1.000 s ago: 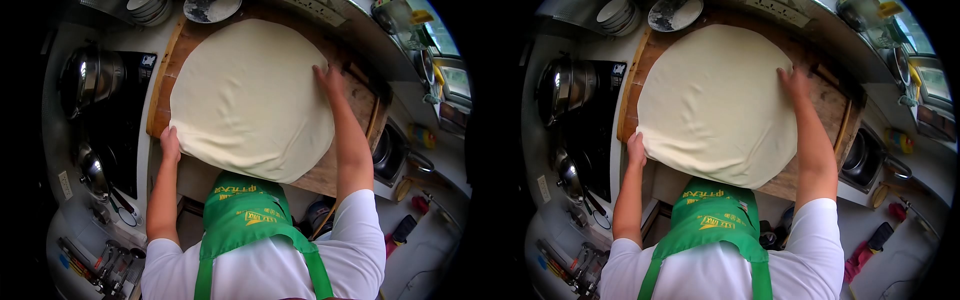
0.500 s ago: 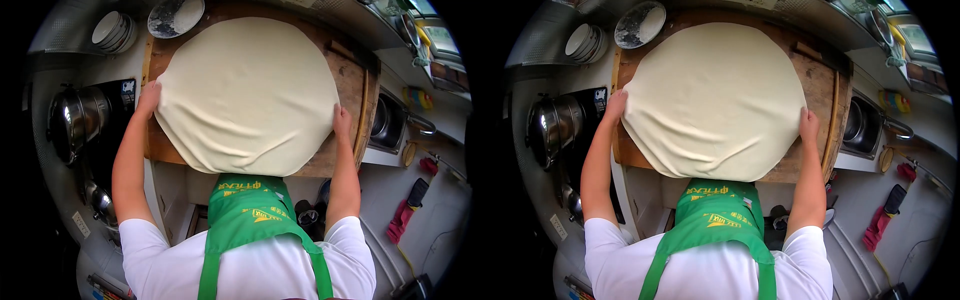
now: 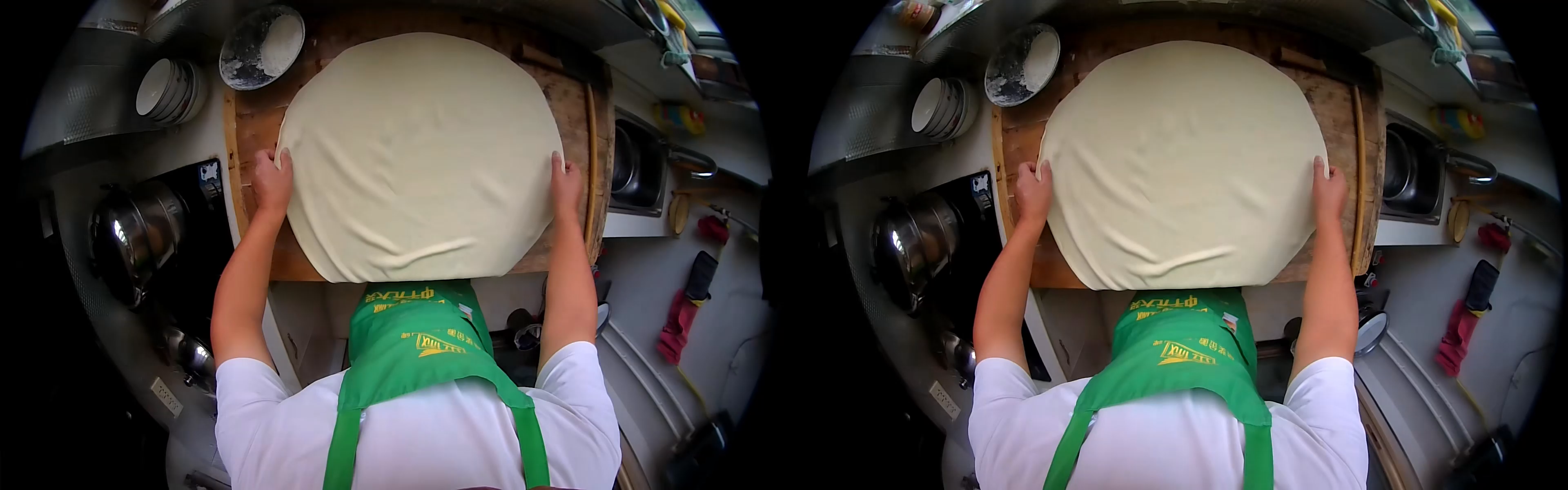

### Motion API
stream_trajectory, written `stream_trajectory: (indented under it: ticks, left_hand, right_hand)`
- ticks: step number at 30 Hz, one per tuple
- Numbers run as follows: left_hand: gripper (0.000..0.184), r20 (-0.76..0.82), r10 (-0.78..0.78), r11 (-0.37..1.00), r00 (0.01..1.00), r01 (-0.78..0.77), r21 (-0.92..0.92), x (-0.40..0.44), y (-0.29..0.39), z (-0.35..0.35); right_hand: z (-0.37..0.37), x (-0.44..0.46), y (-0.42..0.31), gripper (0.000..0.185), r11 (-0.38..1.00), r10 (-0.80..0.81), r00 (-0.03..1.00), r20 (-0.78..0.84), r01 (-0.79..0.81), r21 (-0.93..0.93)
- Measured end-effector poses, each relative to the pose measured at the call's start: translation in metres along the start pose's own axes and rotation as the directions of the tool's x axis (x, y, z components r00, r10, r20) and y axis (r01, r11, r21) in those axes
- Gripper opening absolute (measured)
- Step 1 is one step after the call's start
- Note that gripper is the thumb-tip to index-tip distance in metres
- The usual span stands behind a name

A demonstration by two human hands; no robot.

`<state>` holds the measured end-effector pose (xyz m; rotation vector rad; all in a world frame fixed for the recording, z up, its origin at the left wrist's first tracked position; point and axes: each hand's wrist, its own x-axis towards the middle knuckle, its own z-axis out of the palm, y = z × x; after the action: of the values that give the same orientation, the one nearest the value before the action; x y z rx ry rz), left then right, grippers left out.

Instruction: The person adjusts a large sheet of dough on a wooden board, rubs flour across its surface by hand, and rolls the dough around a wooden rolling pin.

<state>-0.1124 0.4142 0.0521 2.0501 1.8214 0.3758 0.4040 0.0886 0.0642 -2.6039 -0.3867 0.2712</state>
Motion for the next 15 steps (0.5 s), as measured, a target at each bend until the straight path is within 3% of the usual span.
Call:
stream_trajectory:
  ticks: [5,11,15]
  left_hand:
    - [0.033,0.031,-0.019,1.0,0.999,0.02,-0.01,0.019,0.006,0.0]
    - [0.035,-0.027,0.139,0.987,0.99,-0.136,0.091,0.075,0.0,0.011]
    - [0.033,-0.071,0.113,0.986,0.991,-0.103,0.133,0.095,-0.007,0.008]
  right_hand:
    - [0.022,0.057,-0.022,0.052,0.975,-0.203,0.979,0.02,0.204,-0.086]
    - [0.028,0.073,-0.037,0.045,0.971,-0.225,0.974,-0.037,0.221,-0.09]
    - [0.031,0.083,-0.055,0.043,0.979,-0.195,0.978,-0.069,0.19,-0.072]
